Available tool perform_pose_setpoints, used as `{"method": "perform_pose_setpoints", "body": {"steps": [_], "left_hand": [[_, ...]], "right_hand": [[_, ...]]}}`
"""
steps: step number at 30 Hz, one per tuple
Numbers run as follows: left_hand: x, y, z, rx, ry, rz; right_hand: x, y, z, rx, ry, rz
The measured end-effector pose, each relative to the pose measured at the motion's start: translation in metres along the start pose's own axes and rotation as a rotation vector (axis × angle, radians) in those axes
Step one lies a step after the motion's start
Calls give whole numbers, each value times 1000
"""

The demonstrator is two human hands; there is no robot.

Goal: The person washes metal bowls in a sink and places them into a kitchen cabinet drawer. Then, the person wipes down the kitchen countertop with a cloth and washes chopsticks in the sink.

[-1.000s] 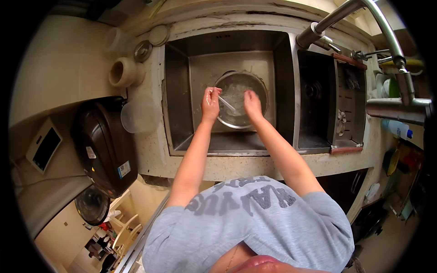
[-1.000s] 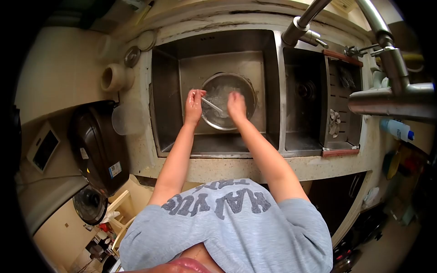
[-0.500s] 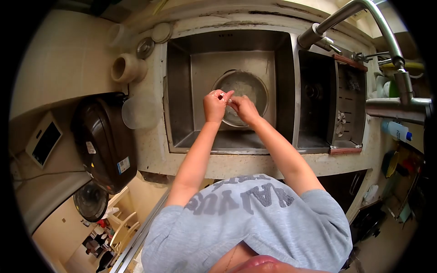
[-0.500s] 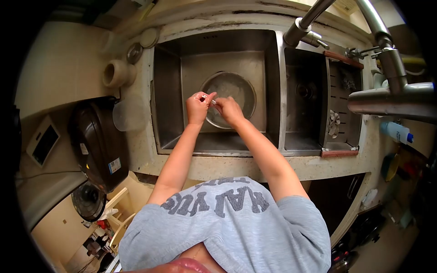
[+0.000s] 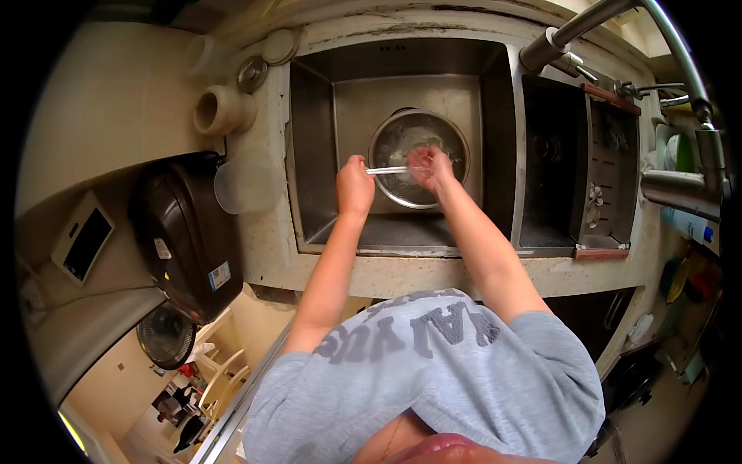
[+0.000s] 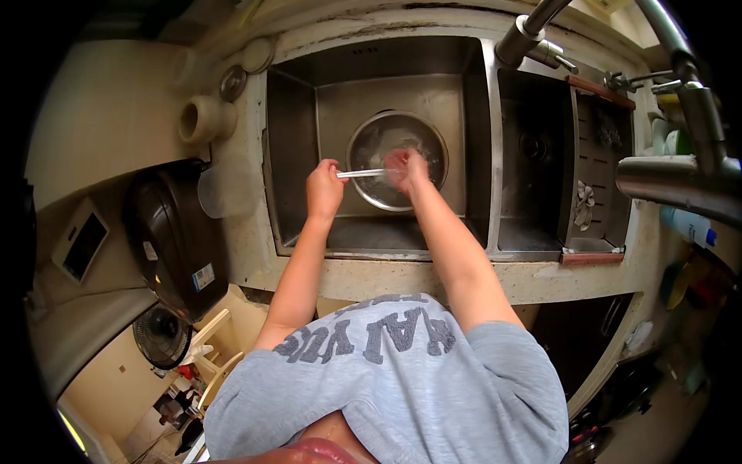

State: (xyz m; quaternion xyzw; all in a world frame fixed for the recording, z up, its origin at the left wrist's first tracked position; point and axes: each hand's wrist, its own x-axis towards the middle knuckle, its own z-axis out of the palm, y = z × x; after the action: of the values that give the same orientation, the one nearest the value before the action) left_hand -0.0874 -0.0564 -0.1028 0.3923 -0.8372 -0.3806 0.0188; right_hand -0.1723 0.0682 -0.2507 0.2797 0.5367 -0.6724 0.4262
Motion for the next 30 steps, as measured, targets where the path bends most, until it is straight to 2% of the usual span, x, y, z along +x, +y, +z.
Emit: {"method": "perform_pose_setpoints", "body": {"steps": [1,3,4,5,7,9,11,12,14,15,16,18,19,21,22,24,27,28,30], "left_hand": [[0,1,1,-1,-21,-2],[1,-7,7,122,-96,108],[2,-13,10,186,-134,165],[3,-16,14,148,-165,142],[4,-20,20,73,-226,98],[0,-11,13,60,-183,111],[-2,-15,10,102,-137,138],[-1,-21,12,146,-113,165],[1,-21,11,208,-106,190],[1,-16,10,225,-121,183],[-1,-11,8,240,-138,174],[-4,3,7,294,-141,185],[-7,10,5,320,-146,189],[-15,31,-5,310,-159,185],[-18,45,-12,303,-162,188],[-28,75,-33,173,-245,46],[-38,96,-60,-41,-286,-57],[-38,98,-67,-119,-289,-71],[-23,76,-63,-336,-195,90]], "right_hand": [[-14,-3,5,309,-213,178],[-80,-18,36,188,-387,-30],[-86,-9,39,-6,-459,-55],[-90,-5,39,-127,-434,-146],[-61,-6,19,-883,-156,-474],[-37,-4,4,-1015,201,-627],[-8,2,-7,-903,414,-872],[-9,3,-3,-1007,607,-915],[24,14,-16,-60,102,-175],[1,-8,-3,407,-155,196],[-32,-19,7,268,-112,207],[-78,-26,22,-130,-301,-72],[-80,-10,22,-581,-322,-644],[-126,-30,31,-990,-117,-1248],[-119,-30,25,-1091,-115,-1182],[-93,-27,8,-1284,-117,-1038],[-78,-35,-10,-1440,8,-1145],[-78,-36,-13,-1440,-51,-1116],[-93,-46,-17,-1446,-167,-1052]]}}
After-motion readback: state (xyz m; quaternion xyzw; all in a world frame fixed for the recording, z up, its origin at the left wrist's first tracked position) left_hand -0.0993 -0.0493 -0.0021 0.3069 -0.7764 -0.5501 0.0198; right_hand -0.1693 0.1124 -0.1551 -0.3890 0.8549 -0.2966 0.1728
